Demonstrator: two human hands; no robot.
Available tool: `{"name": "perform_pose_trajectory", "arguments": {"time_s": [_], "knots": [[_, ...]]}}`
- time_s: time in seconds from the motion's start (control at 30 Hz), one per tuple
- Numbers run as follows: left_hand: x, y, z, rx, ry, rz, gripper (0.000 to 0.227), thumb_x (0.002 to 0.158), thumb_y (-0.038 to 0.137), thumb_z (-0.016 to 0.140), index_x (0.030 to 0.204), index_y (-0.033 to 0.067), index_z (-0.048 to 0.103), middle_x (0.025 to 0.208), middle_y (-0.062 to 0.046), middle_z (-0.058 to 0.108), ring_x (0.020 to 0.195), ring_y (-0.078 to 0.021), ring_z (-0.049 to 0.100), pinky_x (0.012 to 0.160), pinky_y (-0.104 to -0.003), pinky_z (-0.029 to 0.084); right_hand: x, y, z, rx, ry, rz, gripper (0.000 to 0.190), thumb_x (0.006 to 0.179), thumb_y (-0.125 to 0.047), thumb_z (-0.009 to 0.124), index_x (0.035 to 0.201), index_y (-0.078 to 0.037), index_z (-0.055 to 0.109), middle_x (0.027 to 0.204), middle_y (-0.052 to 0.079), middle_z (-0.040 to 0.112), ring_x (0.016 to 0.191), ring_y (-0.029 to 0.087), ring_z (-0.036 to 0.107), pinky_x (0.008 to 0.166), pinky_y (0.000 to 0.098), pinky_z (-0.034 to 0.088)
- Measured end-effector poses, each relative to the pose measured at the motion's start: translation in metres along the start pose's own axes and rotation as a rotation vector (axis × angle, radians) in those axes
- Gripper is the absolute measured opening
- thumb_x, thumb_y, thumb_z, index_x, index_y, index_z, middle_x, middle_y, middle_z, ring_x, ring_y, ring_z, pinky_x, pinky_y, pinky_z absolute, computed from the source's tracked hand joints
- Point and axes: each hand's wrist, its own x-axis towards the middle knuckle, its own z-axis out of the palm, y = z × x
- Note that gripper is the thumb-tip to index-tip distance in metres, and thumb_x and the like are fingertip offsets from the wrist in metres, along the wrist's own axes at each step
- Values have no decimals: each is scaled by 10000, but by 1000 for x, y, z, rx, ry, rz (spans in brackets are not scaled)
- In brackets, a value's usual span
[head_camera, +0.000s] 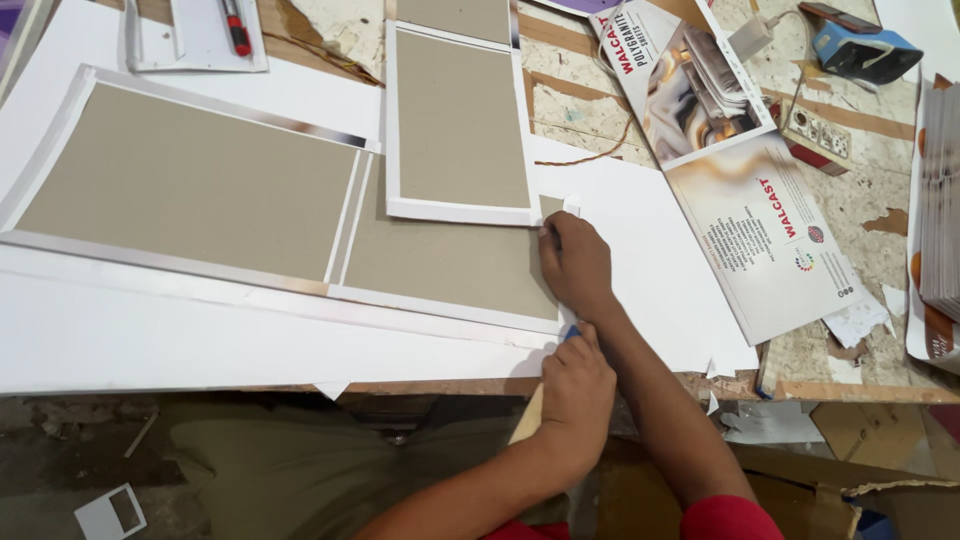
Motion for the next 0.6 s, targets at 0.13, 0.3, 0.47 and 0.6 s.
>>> {"name": "perform_pose_trajectory", "arguments": {"time_s": [0.13,0.3,0.47,0.6], "knots": [[-9,-26,-13,-622,-247,96,487,809,75,691,1266,-67,605,869,-133,667,781,-237,663,582,-345,540,1,-1,-3,-11,-24,13,158,984,-189,607,991,-37,650,857,153,676,830,355,643,748,465,506],[-28,-105,-25,-678,-353,-29,386,841,44,627,1223,-11,625,928,-147,678,836,-300,678,621,-449,556,-2,3,0,-27,-12,-27,218,1004,-230,603,1014,-27,680,893,167,702,848,361,662,758,459,516],[-36,-219,-34,-551,21,-405,410,913,34,529,1306,-36,622,882,-170,671,781,-341,657,657,-462,539,11,4,-13,211,-126,181,325,1101,-268,490,1046,-29,703,848,178,713,785,322,684,760,418,542],[-38,-276,-44,-516,-61,-612,408,993,80,524,1365,-82,565,922,-195,673,800,-336,652,662,-446,535,19,-24,-22,23,-42,165,262,1086,-223,526,1106,-19,688,978,161,724,812,299,686,750,417,534]]}}
